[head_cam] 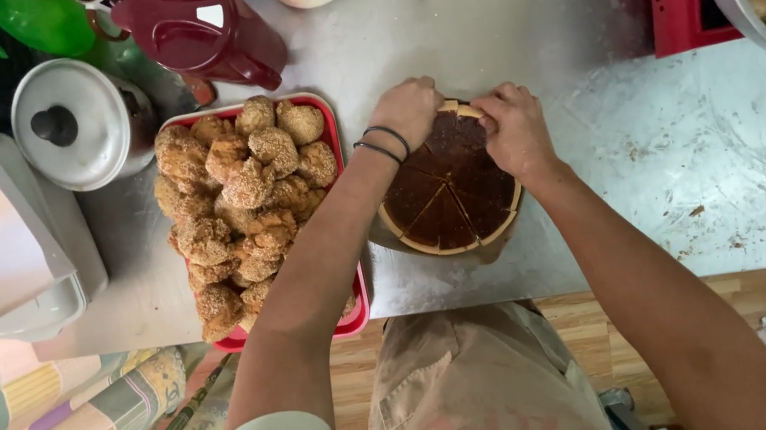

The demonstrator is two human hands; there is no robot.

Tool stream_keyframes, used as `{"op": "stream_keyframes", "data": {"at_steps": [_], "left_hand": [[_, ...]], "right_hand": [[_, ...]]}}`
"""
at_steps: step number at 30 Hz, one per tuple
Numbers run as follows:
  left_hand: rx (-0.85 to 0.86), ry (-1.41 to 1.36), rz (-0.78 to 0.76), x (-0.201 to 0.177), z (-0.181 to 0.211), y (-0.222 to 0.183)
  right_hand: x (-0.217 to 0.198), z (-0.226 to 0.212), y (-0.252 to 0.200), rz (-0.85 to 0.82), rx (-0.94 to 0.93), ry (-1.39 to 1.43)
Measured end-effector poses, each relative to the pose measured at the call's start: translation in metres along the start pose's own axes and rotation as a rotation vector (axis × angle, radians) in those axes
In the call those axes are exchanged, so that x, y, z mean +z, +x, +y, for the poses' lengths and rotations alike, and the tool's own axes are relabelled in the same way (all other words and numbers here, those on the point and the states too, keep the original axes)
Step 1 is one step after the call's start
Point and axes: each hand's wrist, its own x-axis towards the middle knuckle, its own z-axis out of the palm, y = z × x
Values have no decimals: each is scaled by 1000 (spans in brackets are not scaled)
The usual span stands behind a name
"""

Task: The person uses tongs to transfer fried dough balls from oil to a tray, then uses a knife to cut a chocolate-topped tart into wedges. They place individual wedges onto paper plates and put a large section of the tart into a white cardboard box before closing it.

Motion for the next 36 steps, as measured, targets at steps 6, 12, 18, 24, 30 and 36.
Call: {"op": "stream_keyframes", "data": {"at_steps": [6,12,18,24,30,36], "left_hand": [[56,-106,122,-6,0,-13],[47,-253,125,-25,7,-35],[-359,-141,114,1,20,-76],[-414,-291,123,5,20,-82],[-463,-491,474,-55,84,-153],[-810,-773,485,10,141,-225]], "right_hand": [[-4,-9,-4,-50,111,-12],[-10,-16,-5,-86,135,-22],[-1,-16,-5,-5,157,-37],[8,-18,-4,31,171,-41],[5,-11,-2,30,80,-142],[-2,-12,-1,-46,54,-128]]}}
